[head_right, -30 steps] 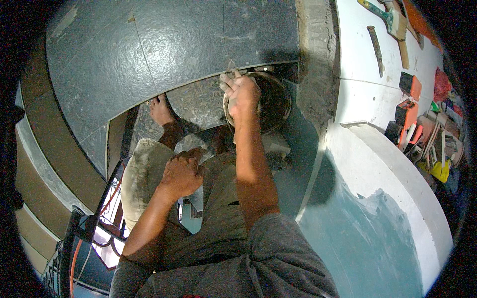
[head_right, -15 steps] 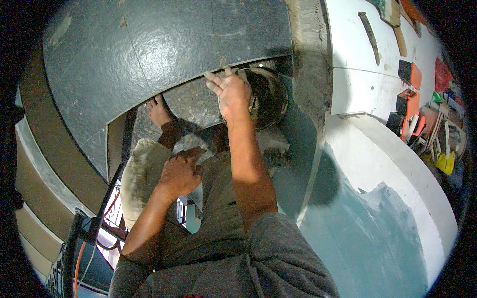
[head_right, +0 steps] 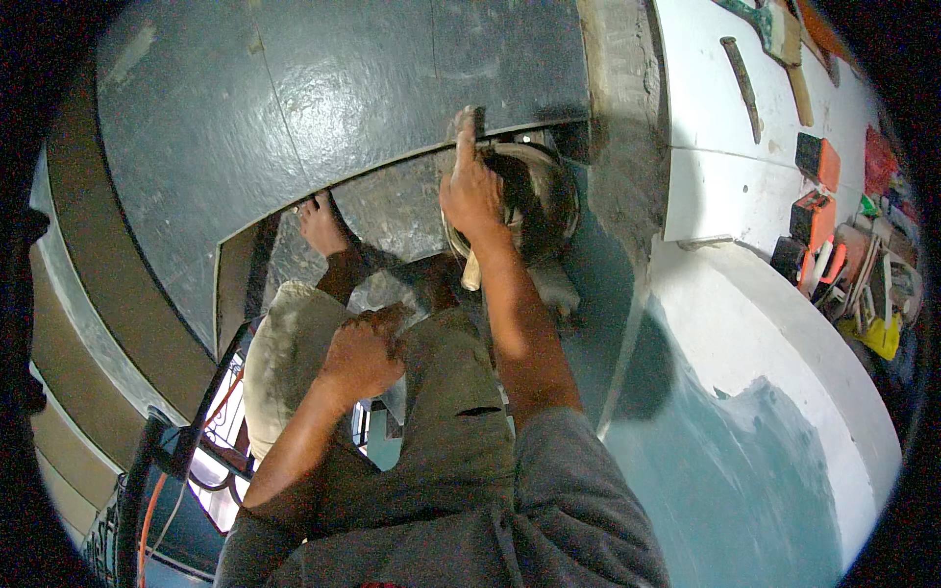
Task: The person installs dark tiles on a spiral staircase, using a rubber mallet to tap them into place and a trowel to apply adhesive. The person works step by step, adjusting tile positions and smoothing the adhesive along the edges.
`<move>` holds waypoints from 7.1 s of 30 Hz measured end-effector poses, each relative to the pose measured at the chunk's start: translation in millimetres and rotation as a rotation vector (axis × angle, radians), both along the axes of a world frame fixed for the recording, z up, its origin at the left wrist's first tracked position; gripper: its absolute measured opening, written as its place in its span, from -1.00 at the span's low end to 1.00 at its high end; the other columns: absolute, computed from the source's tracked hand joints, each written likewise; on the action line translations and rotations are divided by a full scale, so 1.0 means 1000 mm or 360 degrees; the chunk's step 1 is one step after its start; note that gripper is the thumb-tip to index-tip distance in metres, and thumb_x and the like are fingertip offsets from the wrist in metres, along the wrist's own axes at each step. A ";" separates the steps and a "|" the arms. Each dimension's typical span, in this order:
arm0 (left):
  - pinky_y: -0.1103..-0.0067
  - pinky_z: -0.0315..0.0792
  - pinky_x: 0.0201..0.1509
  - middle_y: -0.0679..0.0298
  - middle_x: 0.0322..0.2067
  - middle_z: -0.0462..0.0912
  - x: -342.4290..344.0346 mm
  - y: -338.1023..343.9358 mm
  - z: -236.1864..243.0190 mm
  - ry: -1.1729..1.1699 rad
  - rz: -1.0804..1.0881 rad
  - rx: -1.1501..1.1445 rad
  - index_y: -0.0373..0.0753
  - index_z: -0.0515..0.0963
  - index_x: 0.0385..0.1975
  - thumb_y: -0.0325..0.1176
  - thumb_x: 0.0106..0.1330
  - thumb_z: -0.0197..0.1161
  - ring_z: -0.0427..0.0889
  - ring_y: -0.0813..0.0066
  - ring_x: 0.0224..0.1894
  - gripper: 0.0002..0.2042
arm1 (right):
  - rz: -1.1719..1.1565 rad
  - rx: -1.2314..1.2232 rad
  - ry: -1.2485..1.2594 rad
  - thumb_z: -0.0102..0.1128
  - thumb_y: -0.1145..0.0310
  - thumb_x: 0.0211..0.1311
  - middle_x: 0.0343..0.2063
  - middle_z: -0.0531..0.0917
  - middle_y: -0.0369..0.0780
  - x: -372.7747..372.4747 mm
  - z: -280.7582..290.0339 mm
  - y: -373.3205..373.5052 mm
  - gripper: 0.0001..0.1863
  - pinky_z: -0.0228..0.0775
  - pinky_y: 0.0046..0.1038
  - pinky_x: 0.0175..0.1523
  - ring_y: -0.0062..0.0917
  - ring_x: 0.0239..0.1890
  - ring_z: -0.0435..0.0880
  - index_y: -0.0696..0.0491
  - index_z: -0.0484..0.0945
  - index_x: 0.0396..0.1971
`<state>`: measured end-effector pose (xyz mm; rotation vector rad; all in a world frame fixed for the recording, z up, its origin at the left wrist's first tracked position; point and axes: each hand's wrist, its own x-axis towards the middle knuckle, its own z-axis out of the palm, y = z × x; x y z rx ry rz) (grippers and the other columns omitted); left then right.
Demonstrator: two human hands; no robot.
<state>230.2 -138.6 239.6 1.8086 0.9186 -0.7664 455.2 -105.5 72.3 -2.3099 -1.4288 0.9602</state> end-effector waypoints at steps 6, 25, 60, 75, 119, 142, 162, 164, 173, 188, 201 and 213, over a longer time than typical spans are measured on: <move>0.14 0.47 0.22 -0.09 0.07 0.64 0.007 0.007 0.005 0.0134 -0.0138 -0.0097 -0.35 0.46 0.22 -0.12 0.35 0.11 0.63 -0.07 0.11 -0.47 | -0.0087 0.0306 0.0335 0.08 0.50 0.18 0.36 0.49 -0.17 0.002 0.015 0.006 -0.04 0.53 -0.13 0.06 0.04 0.02 0.68 0.02 -0.18 0.57; 0.28 -0.09 0.64 0.11 0.60 -0.18 0.077 0.132 -0.115 -0.0276 -0.0438 0.1009 -0.30 -0.07 0.56 -0.14 0.47 0.07 -0.06 0.16 0.61 -0.24 | -0.0336 0.0415 -0.0847 0.23 0.43 0.11 -0.19 0.66 0.21 0.171 -0.001 0.106 -0.14 0.51 -0.02 0.07 0.09 -0.10 0.67 0.44 0.10 0.40; 0.17 -0.18 0.65 0.20 0.61 -0.16 0.162 0.218 -0.148 -0.0553 -0.0472 0.1285 -0.20 -0.04 0.57 0.06 0.58 -0.15 -0.13 0.21 0.63 -0.30 | -0.0558 0.0301 -0.0644 0.09 0.48 0.14 -0.02 0.58 0.35 0.163 0.000 0.129 -0.30 0.44 0.00 0.21 0.25 0.04 0.60 0.42 0.23 0.31; 0.15 -0.16 0.64 0.15 0.60 -0.13 0.249 0.296 -0.195 -0.0635 -0.0417 0.1562 -0.22 -0.05 0.57 0.08 0.60 -0.27 -0.14 0.15 0.63 -0.32 | -0.0637 0.0093 -0.0584 0.19 0.47 0.14 -0.02 0.58 0.29 0.154 0.018 0.132 -0.26 0.39 -0.07 0.23 0.13 0.07 0.57 0.34 0.18 0.33; 0.19 -0.18 0.65 0.00 0.58 -0.10 0.225 0.336 -0.198 -0.0405 0.0191 0.1616 -0.36 -0.02 0.54 0.19 0.56 -0.25 -0.15 0.05 0.62 -0.21 | -0.0582 0.0199 -0.0583 0.18 0.51 0.10 -0.07 0.62 0.23 0.150 0.020 0.131 -0.33 0.34 -0.05 0.23 0.08 0.06 0.53 0.45 0.24 0.23; 0.14 0.27 0.44 -0.23 0.30 0.45 0.062 0.104 0.032 -0.0096 0.0579 0.0398 -0.31 0.02 0.53 0.17 0.52 0.01 0.41 -0.26 0.35 -0.20 | -0.0812 0.0611 -0.0192 0.09 0.50 0.11 0.22 0.48 0.23 0.113 0.026 0.069 -0.26 0.20 -0.09 0.45 0.13 0.30 0.42 0.30 0.23 0.37; 0.11 0.47 0.23 -0.18 0.07 0.63 0.028 0.008 -0.052 -0.0009 0.0114 0.0305 -0.30 0.21 0.46 0.20 0.52 -0.10 0.67 -0.17 0.05 -0.26 | -0.0597 -0.0081 0.0150 0.10 0.52 0.20 0.18 0.57 0.13 0.018 0.005 -0.168 -0.16 0.44 -0.20 0.24 -0.03 0.15 0.62 0.33 -0.02 0.46; 0.14 0.48 0.22 -0.16 0.06 0.65 0.026 0.007 -0.053 -0.0022 0.0031 0.0448 -0.35 0.21 0.45 0.21 0.52 -0.15 0.68 -0.13 0.02 -0.24 | -0.0543 -0.0031 0.0159 0.09 0.52 0.21 0.16 0.58 0.14 0.020 0.005 -0.155 -0.17 0.44 -0.20 0.25 -0.04 0.16 0.63 0.32 -0.02 0.48; 0.14 0.49 0.22 -0.12 0.10 0.64 0.012 0.013 -0.051 0.0028 0.0210 0.0260 -0.36 0.34 0.37 0.13 0.53 -0.12 0.67 -0.04 0.09 -0.32 | -0.0626 0.0185 0.0499 0.05 0.52 0.35 0.11 0.63 0.09 -0.019 0.036 -0.087 -0.27 0.46 -0.28 0.23 -0.18 0.10 0.68 0.25 0.03 0.48; 0.20 0.29 0.42 -0.03 0.26 0.53 -0.019 0.031 -0.044 0.0132 0.0274 -0.0151 -0.29 0.30 0.42 -0.16 0.38 0.05 0.53 0.09 0.30 -0.38 | 0.0955 0.0872 -0.0393 -0.05 0.37 0.45 0.50 0.21 -0.02 -0.125 0.012 0.241 -0.30 -0.17 0.05 0.57 -0.08 0.53 0.15 0.28 0.02 0.50; 0.17 0.46 0.24 -0.06 -0.07 0.73 -0.038 0.048 -0.046 -0.0008 0.0466 0.0048 -0.20 0.22 0.49 -0.15 0.35 0.11 0.72 -0.02 0.01 -0.31 | 0.1140 0.0697 -0.0721 -0.01 0.34 0.43 0.53 0.17 -0.12 -0.134 -0.015 0.297 -0.40 -0.21 0.05 0.59 -0.25 0.58 0.08 0.12 0.27 0.44; 0.18 0.47 0.23 -0.05 -0.10 0.75 -0.037 0.062 -0.048 -0.0028 0.0482 0.0007 -0.18 0.23 0.49 -0.13 0.37 0.12 0.74 -0.03 -0.03 -0.32 | 0.1147 0.0804 0.0030 -0.11 0.49 0.35 0.27 0.60 -0.20 -0.122 0.002 0.285 -0.29 -0.12 0.00 0.57 -0.09 0.44 0.30 0.29 0.01 0.49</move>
